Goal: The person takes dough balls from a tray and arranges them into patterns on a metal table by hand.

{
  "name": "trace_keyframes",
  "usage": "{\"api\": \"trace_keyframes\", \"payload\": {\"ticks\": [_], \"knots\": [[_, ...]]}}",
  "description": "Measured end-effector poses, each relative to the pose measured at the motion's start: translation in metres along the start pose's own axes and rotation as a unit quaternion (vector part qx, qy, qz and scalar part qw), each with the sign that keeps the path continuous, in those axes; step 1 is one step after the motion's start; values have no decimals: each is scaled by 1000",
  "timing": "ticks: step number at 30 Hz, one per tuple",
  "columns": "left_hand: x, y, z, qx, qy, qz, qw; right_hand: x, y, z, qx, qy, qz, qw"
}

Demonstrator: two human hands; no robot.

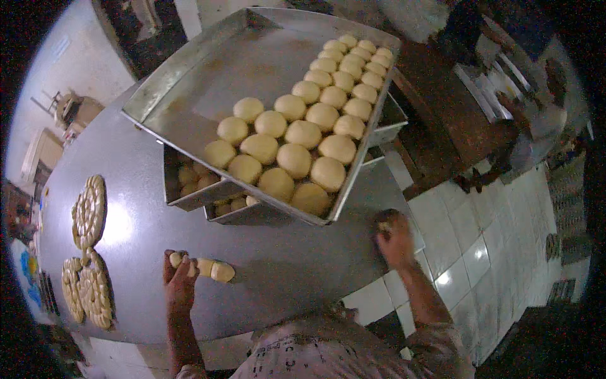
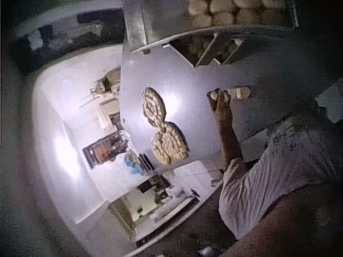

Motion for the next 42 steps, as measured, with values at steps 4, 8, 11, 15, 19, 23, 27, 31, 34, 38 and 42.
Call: {"api": "trace_keyframes", "payload": {"ticks": [4, 8, 11, 15, 19, 23, 27, 31, 34, 38, 42], "knots": [[-7, -11, -29, 9, 93, -13, 996, 60, 16, -72, 498, 81, 50, 862], [-16, -12, -15, 149, 85, 8, 985, 139, -186, -160, -46, 338, -288, 895], [-18, 3, 30, 110, 29, 43, 993, 210, -255, -121, 74, 236, -356, 901], [-28, 39, 43, 315, -60, 97, 942, 272, -229, -53, 201, -30, -293, 934], [-44, 42, 13, 558, -50, 59, 826, 126, -285, -86, 375, 61, -161, 911], [-75, 23, 65, 357, -271, 49, 893, 3, -291, 43, 203, -171, -347, 900], [-72, 2, 49, 261, -350, 19, 899, -58, -206, 129, 308, -274, -58, 909], [4, -19, -59, 531, -4, 274, 802, -53, -103, 94, -125, -36, -160, 979], [25, -30, -33, 706, 31, 368, 604, -4, -67, 89, -307, 127, -123, 935], [-4, -17, 15, 634, -64, 357, 683, -10, -97, 124, -53, 106, -80, 990], [-22, -26, 17, 539, -179, 339, 750, -29, -73, 92, -64, 30, -21, 997]]}}
Point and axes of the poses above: each hand's wrist, its own x-axis towards the middle knuckle, its own z-axis out of the palm, y = z × x, the point moved 9 cm from there along x, towards the middle knuckle, and after that the axes turned 15 degrees about x, right-handed, at the moved point
